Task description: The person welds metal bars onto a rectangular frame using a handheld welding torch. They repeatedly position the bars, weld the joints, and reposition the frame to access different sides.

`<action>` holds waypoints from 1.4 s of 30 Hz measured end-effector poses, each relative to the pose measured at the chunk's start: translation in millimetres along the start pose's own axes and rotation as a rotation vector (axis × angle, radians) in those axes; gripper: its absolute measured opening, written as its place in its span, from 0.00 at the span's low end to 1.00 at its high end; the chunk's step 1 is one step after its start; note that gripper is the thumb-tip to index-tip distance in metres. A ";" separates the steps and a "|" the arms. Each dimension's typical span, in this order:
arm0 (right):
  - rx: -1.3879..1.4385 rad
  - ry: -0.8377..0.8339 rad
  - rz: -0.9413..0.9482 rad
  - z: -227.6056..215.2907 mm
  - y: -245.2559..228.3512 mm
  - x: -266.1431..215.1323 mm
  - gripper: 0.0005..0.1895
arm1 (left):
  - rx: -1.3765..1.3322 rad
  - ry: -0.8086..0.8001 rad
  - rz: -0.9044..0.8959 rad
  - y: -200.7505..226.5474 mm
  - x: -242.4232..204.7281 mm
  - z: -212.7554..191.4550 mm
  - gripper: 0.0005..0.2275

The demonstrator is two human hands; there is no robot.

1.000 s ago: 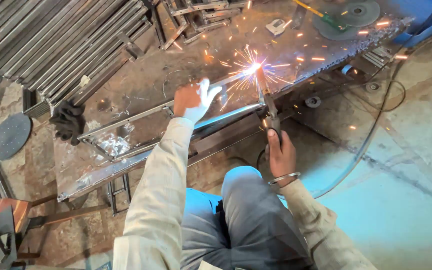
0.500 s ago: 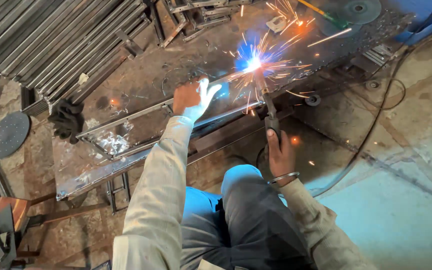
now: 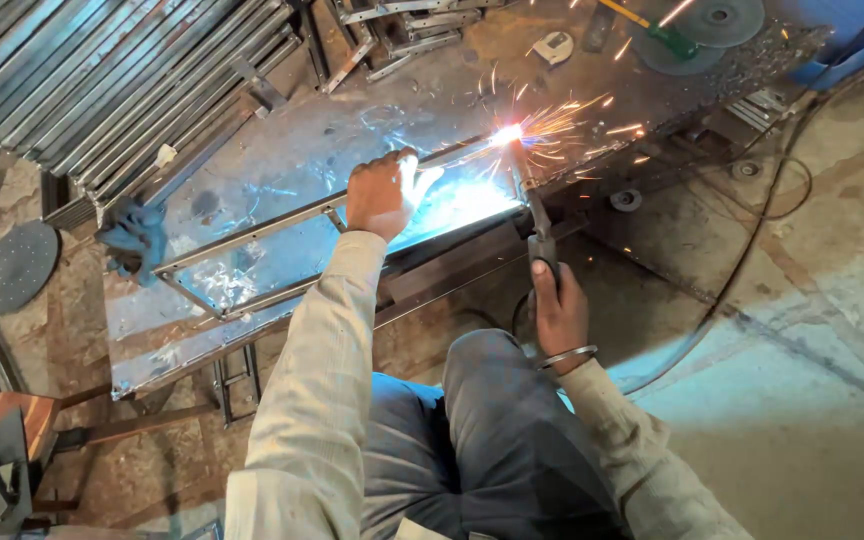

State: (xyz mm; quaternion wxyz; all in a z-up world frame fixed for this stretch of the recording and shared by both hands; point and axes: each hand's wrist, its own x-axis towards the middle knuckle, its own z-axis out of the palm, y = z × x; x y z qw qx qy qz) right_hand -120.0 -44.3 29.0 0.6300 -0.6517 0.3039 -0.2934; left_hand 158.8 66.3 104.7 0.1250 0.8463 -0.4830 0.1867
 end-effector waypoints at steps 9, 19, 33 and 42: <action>0.115 -0.020 0.091 1.3 2.0 0.8 0.25 | 0.101 -0.061 -0.043 3.7 3.0 2.4 0.13; 0.120 0.047 0.057 -43.2 108.7 -20.5 0.30 | 0.082 -0.131 -0.102 -1.9 13.0 5.8 0.24; 0.126 0.018 0.228 -29.3 92.4 -38.1 0.24 | 0.150 -0.059 -0.031 -1.3 9.9 3.6 0.22; 0.108 0.033 0.274 -22.6 83.8 -33.3 0.23 | 0.161 -0.045 -0.028 3.5 8.1 0.0 0.22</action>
